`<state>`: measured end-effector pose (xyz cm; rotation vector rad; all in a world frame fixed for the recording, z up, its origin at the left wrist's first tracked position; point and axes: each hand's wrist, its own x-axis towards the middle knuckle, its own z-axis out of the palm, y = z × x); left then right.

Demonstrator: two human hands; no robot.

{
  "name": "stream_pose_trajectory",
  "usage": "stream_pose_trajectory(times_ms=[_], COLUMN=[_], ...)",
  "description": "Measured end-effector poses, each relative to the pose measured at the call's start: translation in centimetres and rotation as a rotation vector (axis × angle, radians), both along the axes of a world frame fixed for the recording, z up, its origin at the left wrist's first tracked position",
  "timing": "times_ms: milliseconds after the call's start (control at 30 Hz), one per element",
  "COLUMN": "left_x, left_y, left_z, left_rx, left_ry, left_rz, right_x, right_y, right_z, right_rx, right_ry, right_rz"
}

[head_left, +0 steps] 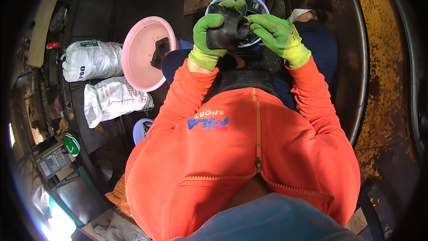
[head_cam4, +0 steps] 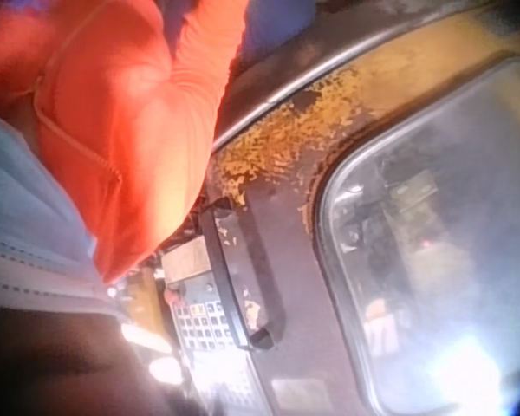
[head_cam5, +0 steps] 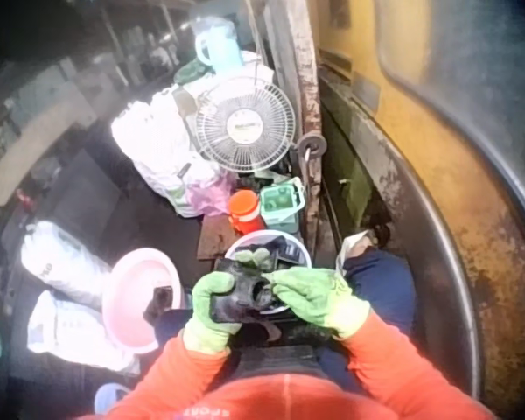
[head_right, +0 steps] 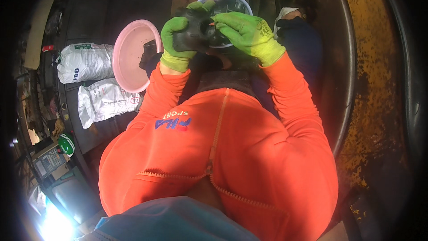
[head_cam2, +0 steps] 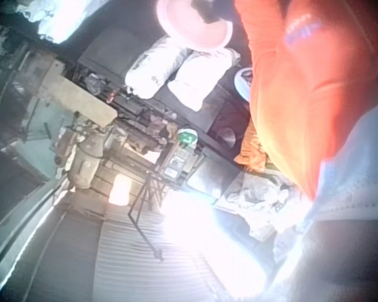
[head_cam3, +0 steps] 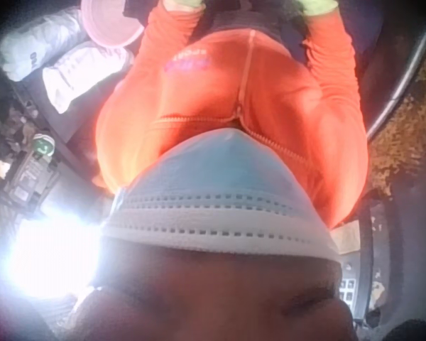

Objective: The person sits on the floor and uses a metal rod to scrape and clean dark metal parts inside a rectangular tray. They repeatedly pick up parts, scrape them, and place them into a nearby bowl. The person also handles a larger cylindrical part, scraping its interior and exterior surfaces.

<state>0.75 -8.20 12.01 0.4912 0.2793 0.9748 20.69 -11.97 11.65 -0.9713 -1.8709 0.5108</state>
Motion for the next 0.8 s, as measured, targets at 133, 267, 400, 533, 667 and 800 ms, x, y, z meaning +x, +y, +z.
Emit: stream_pose_trajectory(times_ms=[133,267,400,533,667,800], left_x=[-0.3,0.1,0.5,0.5,0.2,-0.3], left_y=[0.2,0.2,0.1,0.4,1.1,1.7], left_z=[1.4,2.5,2.6,1.8,1.2,1.4], left_rx=[0.153,0.284,0.388,0.548,0.731,0.953], left_ry=[0.073,0.042,0.073,0.151,0.224,0.375], left_rz=[0.037,0.127,0.219,0.319,0.356,0.439], right_x=[-0.7,-1.5,-1.8,-2.2,-2.8,-2.5], right_y=[-0.4,-0.9,-1.0,-1.2,-2.0,-2.6], right_z=[0.1,0.3,0.5,0.8,1.7,2.7], right_rx=[-0.092,-0.299,-0.481,-0.569,-0.808,-1.058], right_ry=[0.052,0.214,0.354,0.486,0.707,0.872], right_rz=[-0.027,0.022,0.079,0.077,0.118,0.230])
